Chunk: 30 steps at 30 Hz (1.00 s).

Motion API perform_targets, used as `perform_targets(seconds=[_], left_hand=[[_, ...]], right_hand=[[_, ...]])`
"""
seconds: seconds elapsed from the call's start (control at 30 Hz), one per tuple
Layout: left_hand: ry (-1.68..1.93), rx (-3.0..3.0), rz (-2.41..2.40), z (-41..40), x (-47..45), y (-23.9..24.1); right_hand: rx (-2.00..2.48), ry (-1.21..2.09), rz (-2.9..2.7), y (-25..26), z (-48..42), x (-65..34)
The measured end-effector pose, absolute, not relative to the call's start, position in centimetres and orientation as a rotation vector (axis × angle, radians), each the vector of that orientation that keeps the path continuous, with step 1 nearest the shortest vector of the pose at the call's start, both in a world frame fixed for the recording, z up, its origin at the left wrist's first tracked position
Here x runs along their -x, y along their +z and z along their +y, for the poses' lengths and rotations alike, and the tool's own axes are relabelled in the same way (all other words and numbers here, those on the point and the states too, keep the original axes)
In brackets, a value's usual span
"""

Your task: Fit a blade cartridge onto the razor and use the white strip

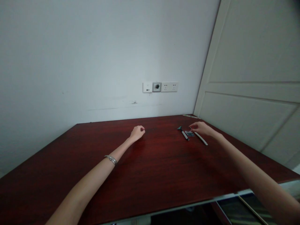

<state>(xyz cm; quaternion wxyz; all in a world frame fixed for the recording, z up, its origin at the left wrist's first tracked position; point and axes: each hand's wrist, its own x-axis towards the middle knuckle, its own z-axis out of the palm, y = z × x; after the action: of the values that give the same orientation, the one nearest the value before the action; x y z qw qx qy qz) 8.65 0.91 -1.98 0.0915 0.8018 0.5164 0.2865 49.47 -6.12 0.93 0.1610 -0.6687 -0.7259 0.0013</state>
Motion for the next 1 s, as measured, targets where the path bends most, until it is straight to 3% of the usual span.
perform_targets(seconds=[0.33, 0.83, 1.0], left_hand=[[0.787, -2.455, 1.206, -1.2, -17.6, -0.9], [0.825, -2.421, 1.003, -2.5, -16.3, -1.6], [0.907, -2.367, 1.005, -2.7, -15.7, -0.9]], right_hand=[[2.113, 0.044, -1.849, -2.6, -8.7, -46.0], [2.216, 0.043, -1.65, -2.3, -8.0, -43.3], [2.036, 0.014, -1.632, -2.2, -8.1, -43.2]])
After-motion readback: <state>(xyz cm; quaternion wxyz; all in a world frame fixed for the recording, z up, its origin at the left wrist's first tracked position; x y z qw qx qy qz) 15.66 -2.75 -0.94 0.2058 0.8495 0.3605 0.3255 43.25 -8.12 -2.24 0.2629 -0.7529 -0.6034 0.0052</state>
